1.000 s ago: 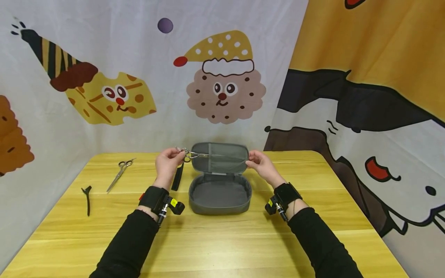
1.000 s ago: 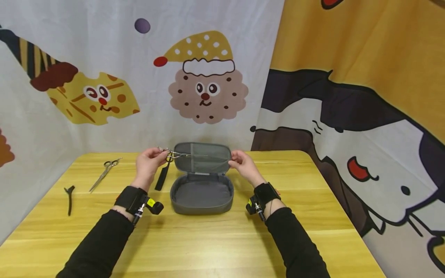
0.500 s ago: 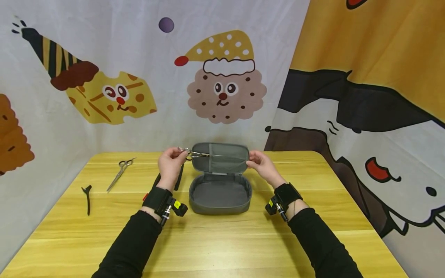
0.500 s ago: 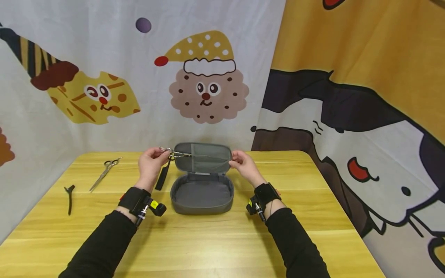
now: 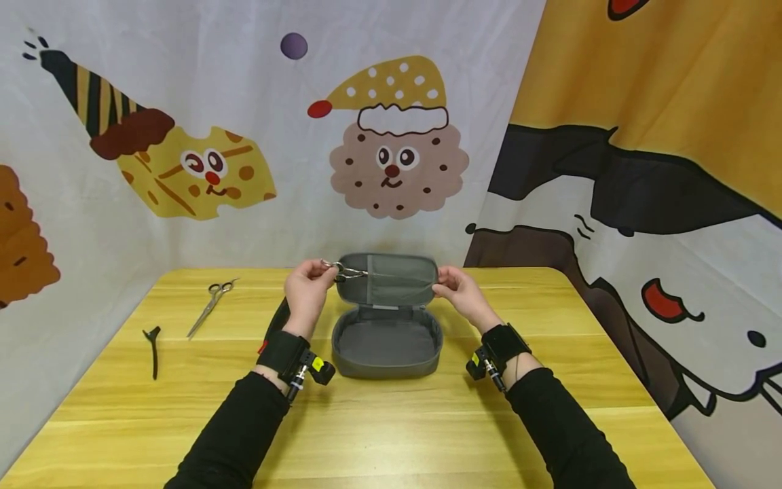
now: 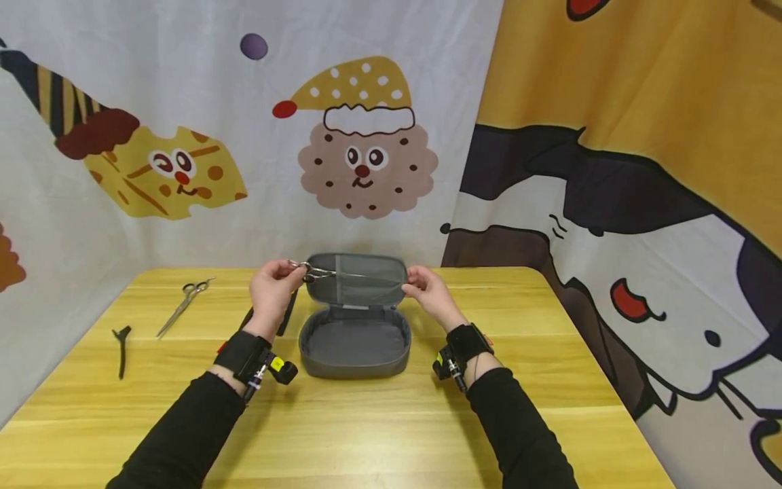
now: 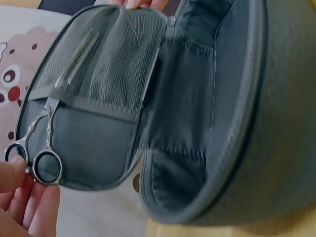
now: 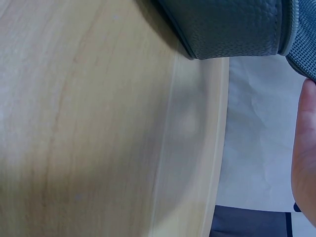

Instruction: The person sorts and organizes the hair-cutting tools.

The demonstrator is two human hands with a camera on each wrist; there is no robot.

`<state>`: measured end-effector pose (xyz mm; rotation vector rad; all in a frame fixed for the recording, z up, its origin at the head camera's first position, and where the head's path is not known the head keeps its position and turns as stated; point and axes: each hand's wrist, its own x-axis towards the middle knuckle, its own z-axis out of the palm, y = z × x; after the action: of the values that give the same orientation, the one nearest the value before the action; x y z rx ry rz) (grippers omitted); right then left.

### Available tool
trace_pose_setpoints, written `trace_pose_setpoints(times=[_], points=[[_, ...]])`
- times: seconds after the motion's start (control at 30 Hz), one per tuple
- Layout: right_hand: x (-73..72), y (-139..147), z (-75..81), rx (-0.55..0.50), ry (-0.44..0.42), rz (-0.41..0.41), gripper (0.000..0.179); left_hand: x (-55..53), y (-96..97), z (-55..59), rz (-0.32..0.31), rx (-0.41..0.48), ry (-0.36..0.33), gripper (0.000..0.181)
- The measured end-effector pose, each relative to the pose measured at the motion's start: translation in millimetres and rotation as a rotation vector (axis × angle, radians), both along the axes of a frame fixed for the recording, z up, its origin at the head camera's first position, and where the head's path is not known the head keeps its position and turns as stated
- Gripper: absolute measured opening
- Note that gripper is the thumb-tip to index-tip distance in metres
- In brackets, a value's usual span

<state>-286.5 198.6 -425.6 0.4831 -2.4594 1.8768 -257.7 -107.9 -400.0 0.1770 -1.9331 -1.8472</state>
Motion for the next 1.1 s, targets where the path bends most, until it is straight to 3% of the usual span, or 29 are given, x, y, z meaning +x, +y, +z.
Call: trace_pose_setpoints(times=[0.2,0.73,1.1], points=[[0.1,-1,-0.7,0.007,0.008,0.003,0.020,3.6,7.7,1.2,0.026,-0.057,-0.030,0.012],[1.4,-3,-1.7,0.018,0.035,0.000,0.020,7.7,22.2,3.8,-0.013,-0.180,-0.072,0.018],[1.2,-4,-1.8,0.005,0.035,0.072,0.019,10.5,10.1,4.5,-0.105,-0.196,-0.007,0.017]])
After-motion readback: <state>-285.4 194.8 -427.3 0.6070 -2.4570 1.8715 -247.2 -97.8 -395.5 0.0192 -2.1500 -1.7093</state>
